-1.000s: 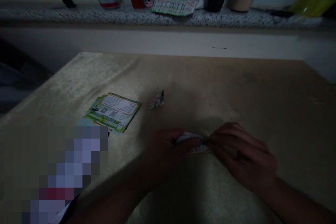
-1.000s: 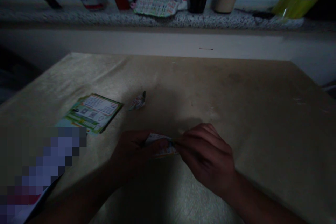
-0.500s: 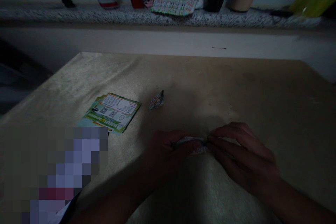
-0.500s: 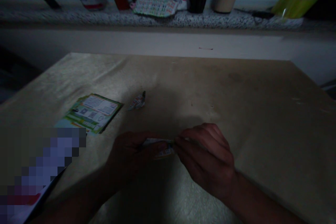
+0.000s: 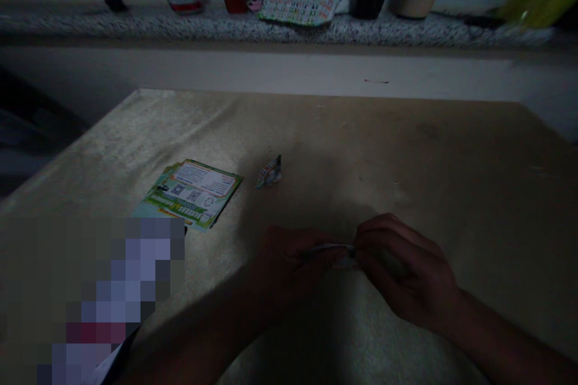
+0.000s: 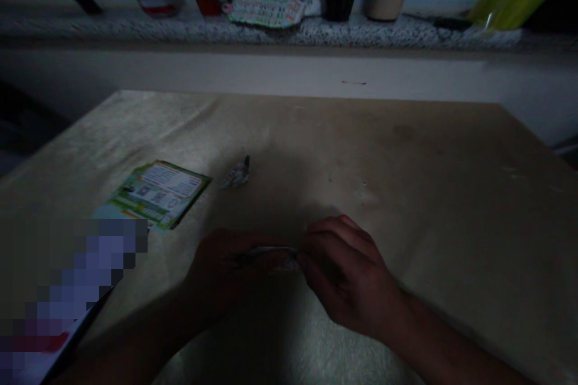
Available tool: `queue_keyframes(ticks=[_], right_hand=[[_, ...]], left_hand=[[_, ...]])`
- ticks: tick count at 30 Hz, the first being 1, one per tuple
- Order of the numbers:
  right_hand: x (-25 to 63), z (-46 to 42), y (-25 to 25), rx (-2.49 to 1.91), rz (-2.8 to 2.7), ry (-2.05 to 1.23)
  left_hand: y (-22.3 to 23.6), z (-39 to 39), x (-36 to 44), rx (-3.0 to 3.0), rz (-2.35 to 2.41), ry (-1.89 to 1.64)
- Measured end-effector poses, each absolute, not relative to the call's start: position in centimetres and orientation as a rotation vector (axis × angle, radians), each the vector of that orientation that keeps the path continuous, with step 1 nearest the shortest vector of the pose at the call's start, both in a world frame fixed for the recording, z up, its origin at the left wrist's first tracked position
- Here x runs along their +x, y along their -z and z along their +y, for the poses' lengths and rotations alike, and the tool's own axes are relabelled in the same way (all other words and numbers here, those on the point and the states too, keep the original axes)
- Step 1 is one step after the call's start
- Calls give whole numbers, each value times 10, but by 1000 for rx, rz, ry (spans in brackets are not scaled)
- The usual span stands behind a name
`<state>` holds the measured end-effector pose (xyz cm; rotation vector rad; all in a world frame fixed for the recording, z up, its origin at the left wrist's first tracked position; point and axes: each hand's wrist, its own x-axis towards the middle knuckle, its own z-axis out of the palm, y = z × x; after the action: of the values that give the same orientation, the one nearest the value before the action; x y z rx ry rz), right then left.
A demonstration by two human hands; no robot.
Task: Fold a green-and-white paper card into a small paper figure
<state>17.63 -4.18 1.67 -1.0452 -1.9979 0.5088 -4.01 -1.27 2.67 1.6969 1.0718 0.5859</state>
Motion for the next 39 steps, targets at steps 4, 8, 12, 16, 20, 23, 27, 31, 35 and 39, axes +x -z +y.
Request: queue_keyframes(ticks=[4,8,12,16,20,23,27,31,35,39], right_hand=[[176,-41,-20,-1016,-2081,-517],[176,-41,-20,-938,-2163,-483],[178,-41,-18,-966,-2139,-580],[179,-41,-14,-974,-2138,-688],[179,-41,-12,-980,-2150,-704],[178,-41,-13,-995,-2127,-788],[178,-42,-15,-1053,-1989,-1114],[178,-42,-16,-1099,-1903,-1221],[177,-41,-17,-1102,-1874,-1237],[176,-42,-19,-1083,-1831,-1297]], left_hand=[[-26,-12,-39,1645,1076,-554],[-27,-10,-38,1515,1059,-516],[-26,-9,-37,1336,1004,-491],[-22,-9,-36,1191,953,-471],[-21,-8,-35,1168,943,-459],[-18,-7,-35,1151,954,-450],[-13,-6,-37,1083,948,-449],[-13,-5,-37,1033,920,-459],[-16,-6,-34,1013,906,-488],[-16,-6,-33,968,860,-476]])
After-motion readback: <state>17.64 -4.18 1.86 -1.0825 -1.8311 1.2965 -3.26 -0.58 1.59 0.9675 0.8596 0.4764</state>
